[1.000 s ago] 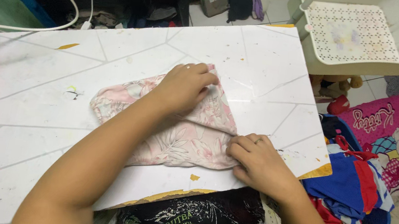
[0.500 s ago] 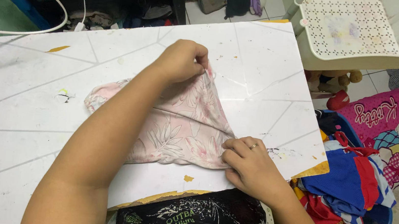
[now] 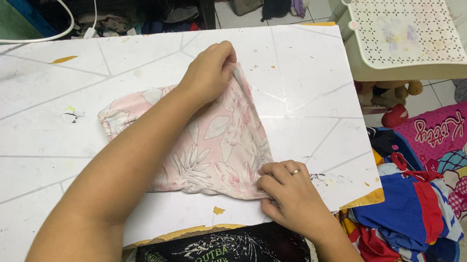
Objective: The person folds several pieces of clothing one by one on a white table, including a floral top, striped shorts, a floral top, dark shorts, a yellow patterned top, and plaid shorts. Each item is smoothed and folded into a compact shape before being placed into a white basket.
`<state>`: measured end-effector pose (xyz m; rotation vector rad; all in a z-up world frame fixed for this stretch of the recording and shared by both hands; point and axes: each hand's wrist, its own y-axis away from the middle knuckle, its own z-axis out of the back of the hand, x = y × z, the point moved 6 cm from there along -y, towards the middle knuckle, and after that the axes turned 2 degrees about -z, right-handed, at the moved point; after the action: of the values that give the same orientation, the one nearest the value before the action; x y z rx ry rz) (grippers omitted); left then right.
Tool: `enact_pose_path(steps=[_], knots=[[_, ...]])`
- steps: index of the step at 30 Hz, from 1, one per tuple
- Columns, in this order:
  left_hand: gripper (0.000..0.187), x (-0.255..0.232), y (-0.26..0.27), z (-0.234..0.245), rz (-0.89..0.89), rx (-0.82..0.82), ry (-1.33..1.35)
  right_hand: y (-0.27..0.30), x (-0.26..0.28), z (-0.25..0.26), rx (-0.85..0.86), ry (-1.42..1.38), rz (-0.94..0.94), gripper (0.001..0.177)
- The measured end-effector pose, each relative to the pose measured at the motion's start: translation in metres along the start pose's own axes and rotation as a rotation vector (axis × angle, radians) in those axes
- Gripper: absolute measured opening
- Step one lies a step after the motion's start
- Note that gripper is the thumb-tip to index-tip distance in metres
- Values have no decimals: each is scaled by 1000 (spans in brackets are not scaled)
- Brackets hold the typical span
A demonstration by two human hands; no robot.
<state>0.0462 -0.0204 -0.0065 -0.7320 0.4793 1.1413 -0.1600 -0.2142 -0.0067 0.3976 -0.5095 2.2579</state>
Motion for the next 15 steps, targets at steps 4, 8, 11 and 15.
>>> enact_pose_path(steps=[4,8,11,15], knots=[[29,3,34,4,-75,223,-196,5,-1,0,-3,-22,11,33],[57,21,77,24,-107,433,-491,2,-3,1,-27,-12,40,32],[60,43,90,78,-10,248,-849,2,1,1,-23,-4,67,31],[62,47,134,136,233,76,-717,-3,5,11,-16,-51,112,31]])
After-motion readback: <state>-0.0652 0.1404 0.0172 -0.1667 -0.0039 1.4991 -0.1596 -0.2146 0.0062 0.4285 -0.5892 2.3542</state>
